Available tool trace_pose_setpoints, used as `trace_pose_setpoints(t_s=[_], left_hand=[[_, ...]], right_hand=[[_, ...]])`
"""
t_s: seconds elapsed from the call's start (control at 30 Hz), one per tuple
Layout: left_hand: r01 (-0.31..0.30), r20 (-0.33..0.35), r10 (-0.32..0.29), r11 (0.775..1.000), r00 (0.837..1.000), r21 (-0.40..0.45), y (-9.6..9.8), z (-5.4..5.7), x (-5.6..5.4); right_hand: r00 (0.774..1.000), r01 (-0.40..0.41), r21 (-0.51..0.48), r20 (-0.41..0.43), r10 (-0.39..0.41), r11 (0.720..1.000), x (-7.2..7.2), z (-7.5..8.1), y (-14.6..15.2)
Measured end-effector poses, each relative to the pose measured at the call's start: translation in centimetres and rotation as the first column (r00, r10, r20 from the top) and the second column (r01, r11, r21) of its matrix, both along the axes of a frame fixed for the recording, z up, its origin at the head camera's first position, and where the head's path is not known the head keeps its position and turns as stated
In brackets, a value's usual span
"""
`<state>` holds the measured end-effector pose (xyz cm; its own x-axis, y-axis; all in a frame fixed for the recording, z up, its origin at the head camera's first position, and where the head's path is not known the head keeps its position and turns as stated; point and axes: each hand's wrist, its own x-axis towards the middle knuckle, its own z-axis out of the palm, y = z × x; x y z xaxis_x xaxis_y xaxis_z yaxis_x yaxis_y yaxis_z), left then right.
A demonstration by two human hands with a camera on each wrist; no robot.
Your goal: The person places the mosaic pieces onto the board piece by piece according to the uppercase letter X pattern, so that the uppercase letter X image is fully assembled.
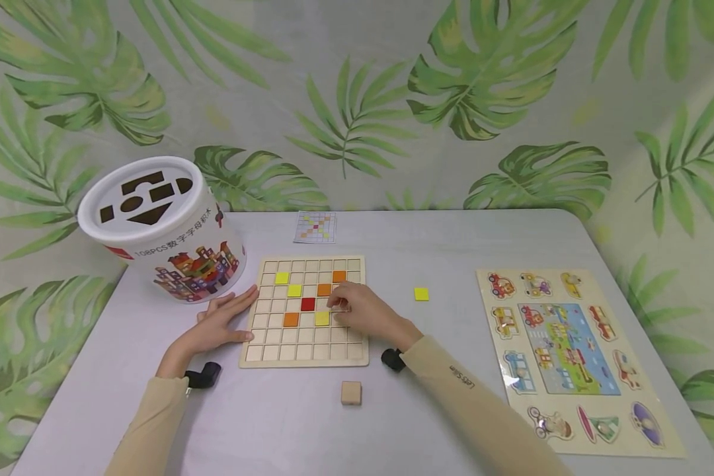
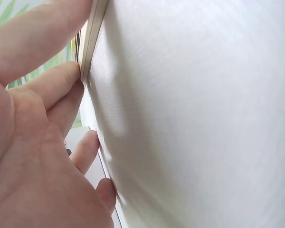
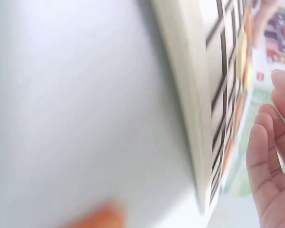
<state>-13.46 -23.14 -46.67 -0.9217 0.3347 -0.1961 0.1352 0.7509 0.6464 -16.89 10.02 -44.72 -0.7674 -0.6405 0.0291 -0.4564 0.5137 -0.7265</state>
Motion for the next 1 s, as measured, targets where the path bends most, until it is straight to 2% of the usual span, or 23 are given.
trace_pose_setpoints(t_s=[0.2, 0.33, 0.47, 0.63, 0.83, 1.0], left_hand=[[-0.001, 0.005, 0.001, 1.0, 1.0, 0.0, 0.1, 0.1, 0.0], [-0.004, 0.003, 0.004, 1.0, 1.0, -0.009, 0.1, 0.2, 0.1], [-0.006, 0.0, 0.006, 1.0, 1.0, -0.005, 0.1, 0.2, 0.1], [-0.009, 0.002, 0.009, 1.0, 1.0, -0.002, 0.1, 0.2, 0.0], [-0.009, -0.001, 0.009, 1.0, 1.0, 0.006, 0.0, -0.1, 0.0], [-0.01, -0.001, 0.01, 1.0, 1.0, 0.014, 0.0, -0.1, 0.0]], right_hand=[[0.999, 0.05, -0.023, -0.009, -0.05, 0.998, 0.5, 0.2, 4.9], [0.999, 0.052, -0.012, -0.007, -0.052, 0.999, 1.1, -0.4, 8.2], [0.999, 0.043, 0.03, 0.028, -0.044, 0.999, 1.8, -1.1, 10.4], [0.998, 0.044, 0.075, 0.041, -0.048, 0.996, 2.7, -1.6, 11.0], [0.997, 0.064, 0.141, -0.045, -0.058, 0.988, 3.0, -1.9, 10.0], [0.997, 0.067, 0.123, -0.054, -0.061, 0.99, 2.8, -1.6, 9.4]])
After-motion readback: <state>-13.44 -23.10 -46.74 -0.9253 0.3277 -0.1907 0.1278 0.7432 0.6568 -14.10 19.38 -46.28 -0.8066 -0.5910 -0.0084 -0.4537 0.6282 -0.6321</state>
